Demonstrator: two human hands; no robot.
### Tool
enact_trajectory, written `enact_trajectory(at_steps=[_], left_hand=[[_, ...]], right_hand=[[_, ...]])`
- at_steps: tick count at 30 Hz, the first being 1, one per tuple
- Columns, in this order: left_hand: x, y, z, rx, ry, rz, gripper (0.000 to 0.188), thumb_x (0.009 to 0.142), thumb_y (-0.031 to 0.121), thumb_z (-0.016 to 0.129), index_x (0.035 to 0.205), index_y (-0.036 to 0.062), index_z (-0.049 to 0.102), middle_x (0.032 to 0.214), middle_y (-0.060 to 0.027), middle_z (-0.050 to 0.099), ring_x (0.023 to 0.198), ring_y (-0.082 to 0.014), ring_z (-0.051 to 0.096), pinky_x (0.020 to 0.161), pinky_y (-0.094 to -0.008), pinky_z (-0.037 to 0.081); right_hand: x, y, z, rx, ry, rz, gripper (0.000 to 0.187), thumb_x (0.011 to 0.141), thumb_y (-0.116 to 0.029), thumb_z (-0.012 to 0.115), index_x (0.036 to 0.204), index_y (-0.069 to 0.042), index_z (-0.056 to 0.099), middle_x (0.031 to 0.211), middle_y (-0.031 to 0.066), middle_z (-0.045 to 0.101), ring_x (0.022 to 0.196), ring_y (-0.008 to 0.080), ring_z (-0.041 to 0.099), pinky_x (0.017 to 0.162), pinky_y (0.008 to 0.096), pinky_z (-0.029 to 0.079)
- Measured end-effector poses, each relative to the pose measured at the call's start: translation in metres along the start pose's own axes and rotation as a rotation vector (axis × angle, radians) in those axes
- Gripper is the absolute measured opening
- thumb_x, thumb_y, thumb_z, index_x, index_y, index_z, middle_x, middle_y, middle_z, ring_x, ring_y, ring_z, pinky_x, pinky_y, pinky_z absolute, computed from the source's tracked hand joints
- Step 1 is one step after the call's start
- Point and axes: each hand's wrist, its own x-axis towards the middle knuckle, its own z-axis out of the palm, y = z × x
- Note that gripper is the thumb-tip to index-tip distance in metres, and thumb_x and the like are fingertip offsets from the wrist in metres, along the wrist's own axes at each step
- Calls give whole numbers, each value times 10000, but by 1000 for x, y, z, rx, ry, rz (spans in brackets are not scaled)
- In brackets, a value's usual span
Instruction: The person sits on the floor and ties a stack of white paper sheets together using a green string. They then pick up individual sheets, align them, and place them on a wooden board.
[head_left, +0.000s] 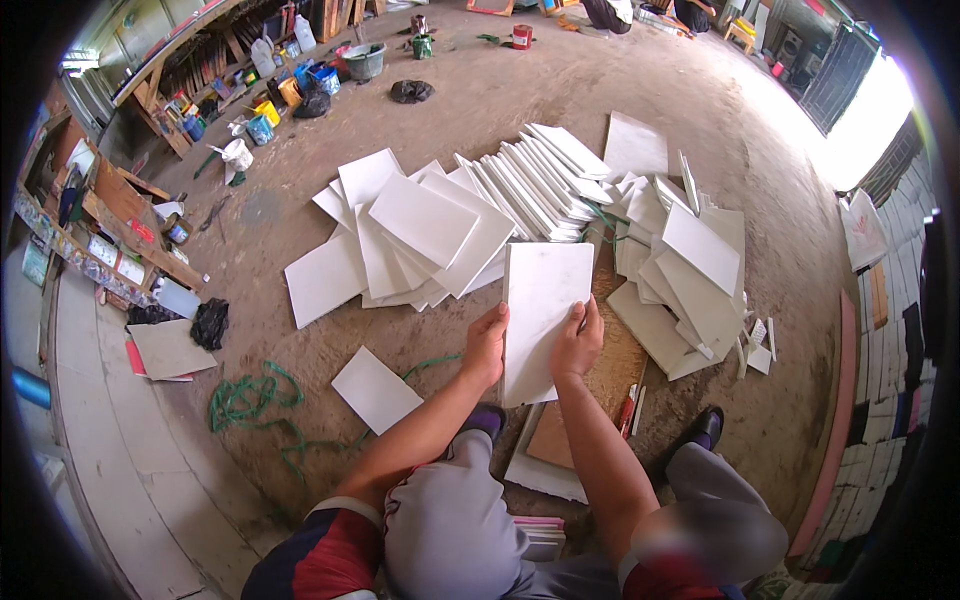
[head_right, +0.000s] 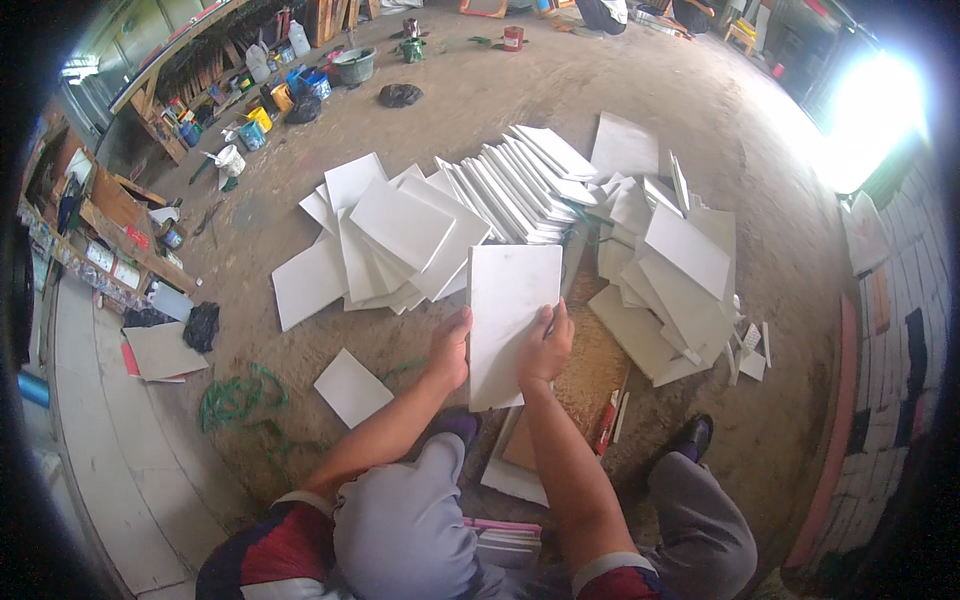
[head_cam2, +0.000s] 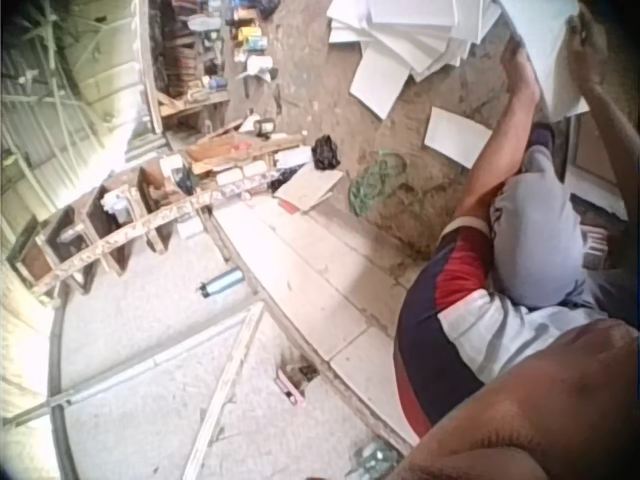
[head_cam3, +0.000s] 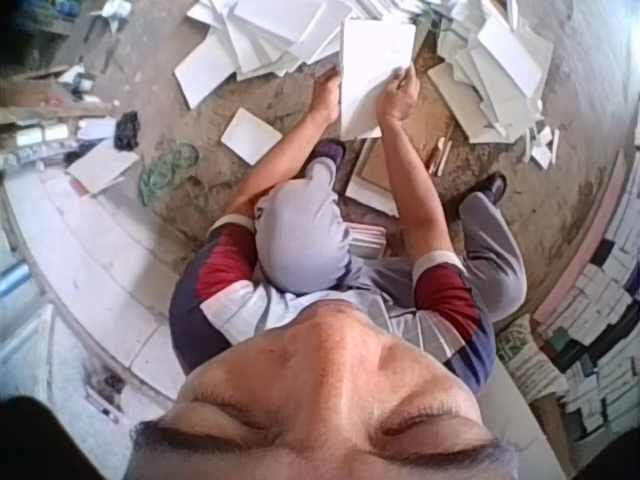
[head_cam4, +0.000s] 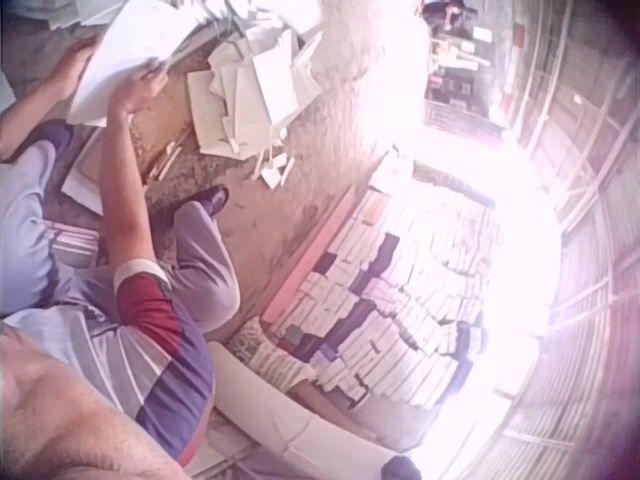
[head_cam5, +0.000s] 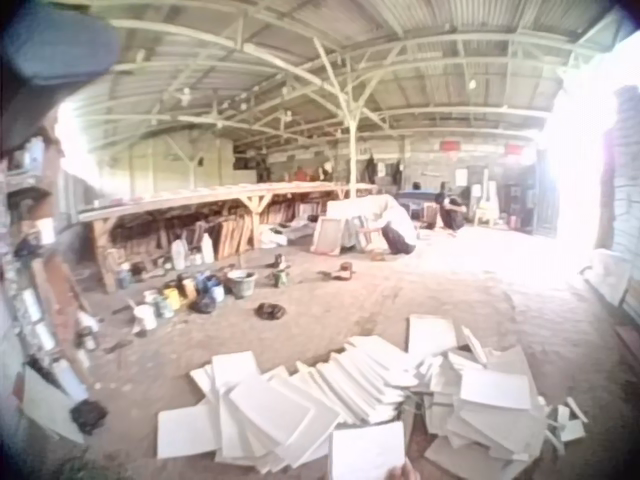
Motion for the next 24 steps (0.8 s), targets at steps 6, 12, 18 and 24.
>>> enact_trajectory(at_steps=[6, 12, 18, 24], left_hand=[[-5, 10, 13, 90, 39, 47, 335, 1058, 289, 635, 1198, -13, 669, 1098, -47, 703, 1000, -119, 621, 889, -298, 501], [-4, 4, -57, 481, 149, 258, 367, 1028, 352, 676, 1198, 31, 629, 1020, -13, 652, 936, -108, 559, 854, -303, 472], [-25, 18, -101, 184, 474, 146, 498, 947, 273, 782, 1324, 35, 559, 1215, -104, 659, 1140, -219, 628, 967, -401, 519], [-37, 32, -146, -222, 576, 253, 660, 1031, 449, 627, 1480, 24, 398, 1433, -147, 547, 1303, -286, 564, 1081, -445, 487]], right_hand=[[2, 7, 9, -54, 37, -90, 413, 1082, -340, 555, 1359, -44, 633, 1212, 128, 690, 1075, 261, 656, 957, 386, 500], [-7, 21, 14, 608, -542, 305, 346, 1048, -280, 642, 1225, 18, 639, 1071, 78, 680, 939, 133, 622, 841, 301, 513], [-43, 34, 41, 91, -786, 69, 550, 880, -403, 819, 1179, 21, 639, 1064, 160, 717, 949, 238, 697, 833, 360, 544], [-82, -33, 43, -352, -723, -20, 600, 845, -489, 827, 1199, -28, 674, 1034, 149, 745, 963, 326, 713, 854, 427, 536]])
